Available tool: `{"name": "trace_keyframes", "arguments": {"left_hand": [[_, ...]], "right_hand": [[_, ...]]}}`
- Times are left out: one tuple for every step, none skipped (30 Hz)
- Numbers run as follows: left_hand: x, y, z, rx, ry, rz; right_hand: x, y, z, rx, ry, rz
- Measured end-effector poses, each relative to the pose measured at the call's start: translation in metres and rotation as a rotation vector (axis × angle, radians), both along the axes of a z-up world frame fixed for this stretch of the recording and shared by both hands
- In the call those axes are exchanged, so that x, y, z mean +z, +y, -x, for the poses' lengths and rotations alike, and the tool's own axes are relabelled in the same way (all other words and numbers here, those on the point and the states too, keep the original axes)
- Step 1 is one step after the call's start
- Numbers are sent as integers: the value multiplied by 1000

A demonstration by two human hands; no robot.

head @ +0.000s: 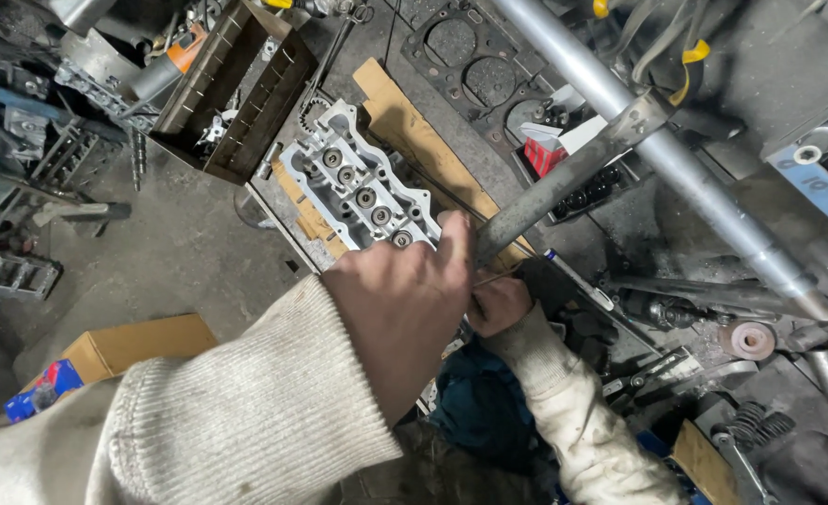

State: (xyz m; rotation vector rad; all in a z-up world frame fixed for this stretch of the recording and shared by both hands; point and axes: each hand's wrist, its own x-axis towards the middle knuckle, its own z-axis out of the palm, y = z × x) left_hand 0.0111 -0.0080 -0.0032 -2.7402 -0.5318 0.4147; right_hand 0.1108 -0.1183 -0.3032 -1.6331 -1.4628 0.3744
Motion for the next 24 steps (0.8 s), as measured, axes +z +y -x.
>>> {"name": "trace_keyframes", "arguments": {"left_hand": [[0,1,-2,-17,24,22],[1,3,-3,-34,49,44],[-2,1,-1,-31,48,46],[-5,-1,1,-14,3,29],[-8,-2,2,-2,-42,11],[-10,-3,6,-3,-43,12],[-14,-3,9,-11,-101,-17],[-17,-4,12,-17,-159,-45],[-21,-6,12,-19,-161,-41],[-24,-8,12,-18,-190,-82],[-27,-11,15,-14,-211,-121],[-29,-13,17,-13,-205,-114],[-31,-14,19,-6,-243,-129],[-33,-15,20,1,-280,-144],[-33,-16,20,0,-281,-146],[-34,-16,20,8,-340,-134],[-35,-19,20,18,-397,-116],[-35,-21,22,18,-396,-114],[-35,-22,22,26,-443,-122],[-36,-22,22,34,-491,-130],[-37,-26,24,38,-490,-127],[-39,-29,25,40,-528,-123],[-41,-32,26,41,-565,-113],[-39,-33,19,46,-561,-103]], "right_hand": [[-3,0,-1,-2,-5,23],[-6,0,-2,-5,-10,46],[-9,-2,2,-1,-11,48],[-9,-1,2,-16,-17,83],[-5,1,0,-36,-22,118],[1,4,4,-55,-27,153],[8,5,6,-78,-35,192],[15,7,8,-102,-42,232],[24,11,13,-121,-48,270],[33,14,19,-141,-54,308],[42,16,28,-157,-53,349],[53,19,38,-173,-52,391],[64,24,46,-188,-55,428],[76,27,55,-204,-57,466],[88,34,62,-222,-61,498],[101,41,69,-239,-66,530],[113,44,77,-256,-69,567],[123,47,83,-273,-72,604],[133,53,87,-293,-82,635],[142,58,91,-313,-91,667],[147,60,94,-326,-96,705],[151,62,98,-339,-101,743],[155,63,102,-353,-105,788],[151,62,97,-366,-109,834]]}}
